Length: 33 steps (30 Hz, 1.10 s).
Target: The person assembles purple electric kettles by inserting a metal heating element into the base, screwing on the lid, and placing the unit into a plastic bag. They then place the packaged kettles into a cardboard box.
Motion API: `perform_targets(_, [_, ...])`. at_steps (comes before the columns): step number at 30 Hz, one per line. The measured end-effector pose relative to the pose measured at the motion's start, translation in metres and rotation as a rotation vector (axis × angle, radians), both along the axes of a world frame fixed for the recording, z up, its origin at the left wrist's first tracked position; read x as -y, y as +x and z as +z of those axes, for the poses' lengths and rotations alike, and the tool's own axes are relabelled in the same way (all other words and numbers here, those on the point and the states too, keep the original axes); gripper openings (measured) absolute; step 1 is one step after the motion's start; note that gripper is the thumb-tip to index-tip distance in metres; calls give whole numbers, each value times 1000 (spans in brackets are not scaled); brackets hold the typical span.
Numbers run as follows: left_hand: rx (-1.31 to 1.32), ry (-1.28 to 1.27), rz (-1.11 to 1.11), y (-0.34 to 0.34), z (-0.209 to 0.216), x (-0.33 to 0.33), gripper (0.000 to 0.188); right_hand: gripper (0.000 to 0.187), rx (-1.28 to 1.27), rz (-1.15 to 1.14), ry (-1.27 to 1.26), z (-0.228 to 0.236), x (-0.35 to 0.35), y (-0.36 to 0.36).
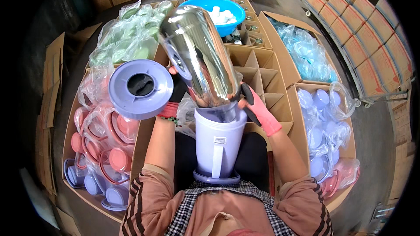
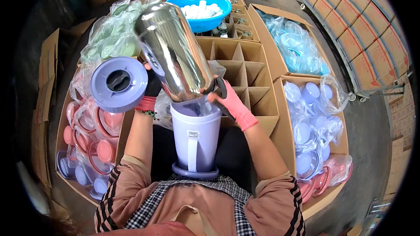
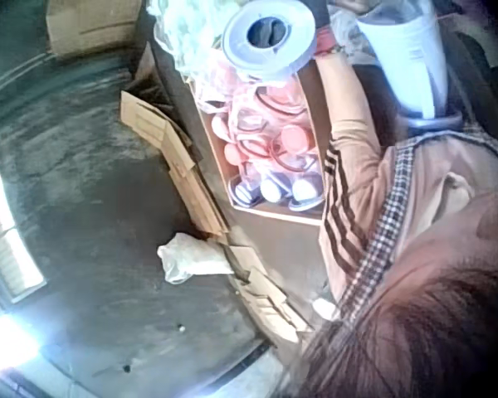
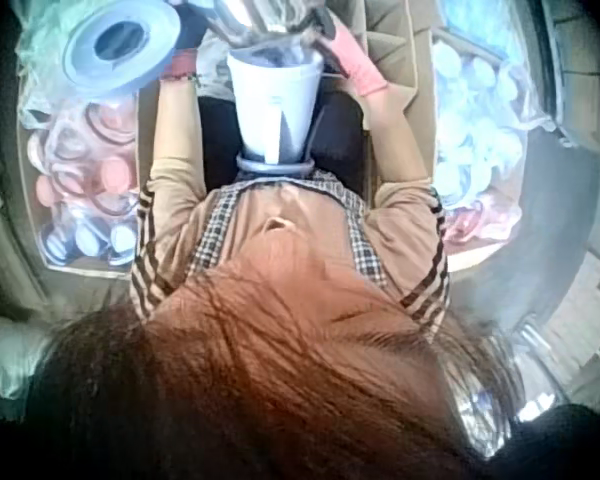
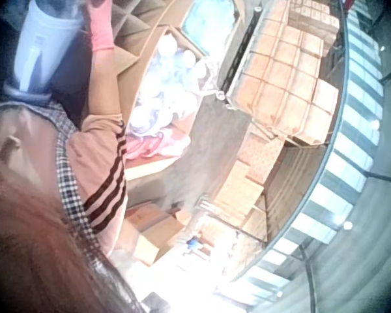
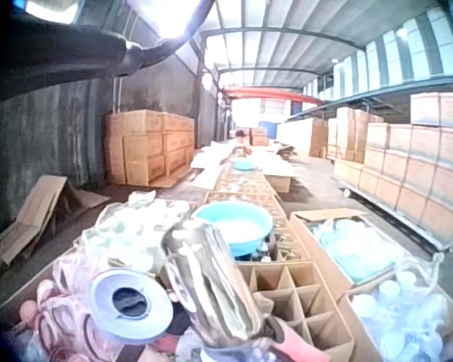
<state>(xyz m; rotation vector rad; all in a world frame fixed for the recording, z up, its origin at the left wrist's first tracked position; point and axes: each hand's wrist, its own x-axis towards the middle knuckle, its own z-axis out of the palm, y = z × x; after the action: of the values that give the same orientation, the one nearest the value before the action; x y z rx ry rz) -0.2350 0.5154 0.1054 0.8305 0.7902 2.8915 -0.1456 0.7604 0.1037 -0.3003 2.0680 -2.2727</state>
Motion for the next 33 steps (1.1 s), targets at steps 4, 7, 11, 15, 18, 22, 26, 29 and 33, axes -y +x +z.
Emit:
perform_targets(4, [31,-55,-269,25,15,-7,38,44,154,-148,-447,-29,-3,-17])
perform_targets(7, [89,-241,-383,45,9,0,42,41,121,-342,-502,-20,0,-24])
perform_targets(11, [189,-278,-195,77,10,-10,28,68,-59,-247,-112,3,5,-17])
perform_targets(15, [165,-190,-159,58,-41,11,26,67,34,33,333,23,9,-9])
perform_targets(18, [234,-94,-280,71,-28,4,28,61,174,290,824,61,12,-10])
perform_targets(22, [139,-217,-240,76,-31,6,27,39,115,449,1151,69,41,-7])
perform_targets(26, [189,-458,17,32,-40,27,30,41,121,151,311,43,20,-28])
perform_targets(29, [-162,-593,550,36,23,3,36,69,331,-51,-254,77,33,-16])
perform_targets(33, [-442,-1099,363,14,35,4,68,69,19,-150,-281,44,17,-56])
